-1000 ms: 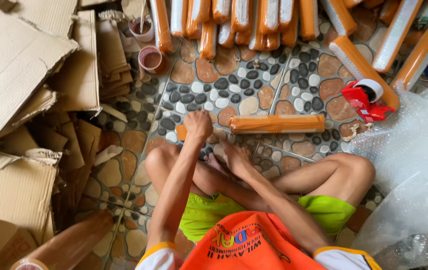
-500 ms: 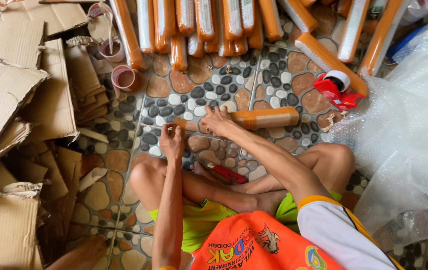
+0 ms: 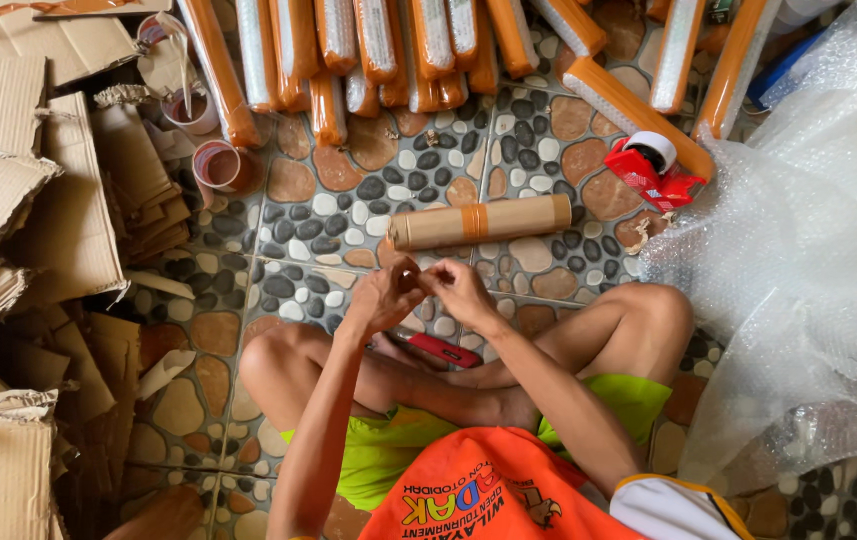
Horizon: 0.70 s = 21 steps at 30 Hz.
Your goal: The person sits on the floor and wraps rectangular cardboard pieces around cylindrical objects. They secure the packages using orange tape and a handheld tape dispenser, then place the finished items aside.
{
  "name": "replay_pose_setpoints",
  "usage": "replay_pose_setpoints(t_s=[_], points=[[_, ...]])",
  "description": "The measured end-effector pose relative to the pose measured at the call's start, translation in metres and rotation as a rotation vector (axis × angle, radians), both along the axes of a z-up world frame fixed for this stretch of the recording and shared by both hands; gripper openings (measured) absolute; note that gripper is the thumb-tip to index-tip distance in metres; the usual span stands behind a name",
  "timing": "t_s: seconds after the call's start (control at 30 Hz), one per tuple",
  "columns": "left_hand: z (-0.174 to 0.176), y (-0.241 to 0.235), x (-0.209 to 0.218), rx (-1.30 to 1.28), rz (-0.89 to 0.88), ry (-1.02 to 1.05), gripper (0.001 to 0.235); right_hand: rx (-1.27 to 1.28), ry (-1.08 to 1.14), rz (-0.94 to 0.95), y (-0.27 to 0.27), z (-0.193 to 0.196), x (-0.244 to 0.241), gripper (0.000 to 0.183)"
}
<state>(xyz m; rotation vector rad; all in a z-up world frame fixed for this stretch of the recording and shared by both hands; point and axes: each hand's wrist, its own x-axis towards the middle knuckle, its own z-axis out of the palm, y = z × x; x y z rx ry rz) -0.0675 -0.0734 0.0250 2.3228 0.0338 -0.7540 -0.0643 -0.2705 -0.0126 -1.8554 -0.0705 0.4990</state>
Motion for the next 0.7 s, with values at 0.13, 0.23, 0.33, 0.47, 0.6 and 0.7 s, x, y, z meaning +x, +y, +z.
replay_pose_setpoints(t_s=[0.13, 0.23, 0.33, 0.47, 0.6, 0.7], points=[[0.067, -0.003, 0.014, -0.319, 0.022, 0.105, 0.044, 0.108, 0.044, -0.071, -0.029, -0.013, 0.009, 0.015], [0.092, 0.032, 0.025, -0.397, 0.010, 0.143, 0.053, 0.120, -0.115, -0.077, -0.103, -0.003, 0.048, 0.008], [0.092, 0.084, 0.033, -0.136, -0.090, 0.012, 0.059, 0.027, -0.197, -0.224, -0.207, 0.019, 0.081, 0.018], [0.066, 0.108, 0.047, 0.243, -0.083, -0.103, 0.038, -0.151, -0.239, -0.301, -0.279, 0.019, 0.100, 0.020], [0.035, 0.108, 0.057, 0.372, -0.084, -0.106, 0.042, -0.183, -0.233, -0.356, -0.276, 0.005, 0.101, 0.022], [0.028, 0.104, 0.067, 0.373, -0.050, -0.136, 0.040, -0.200, -0.205, -0.392, -0.274, 0.003, 0.110, 0.021]])
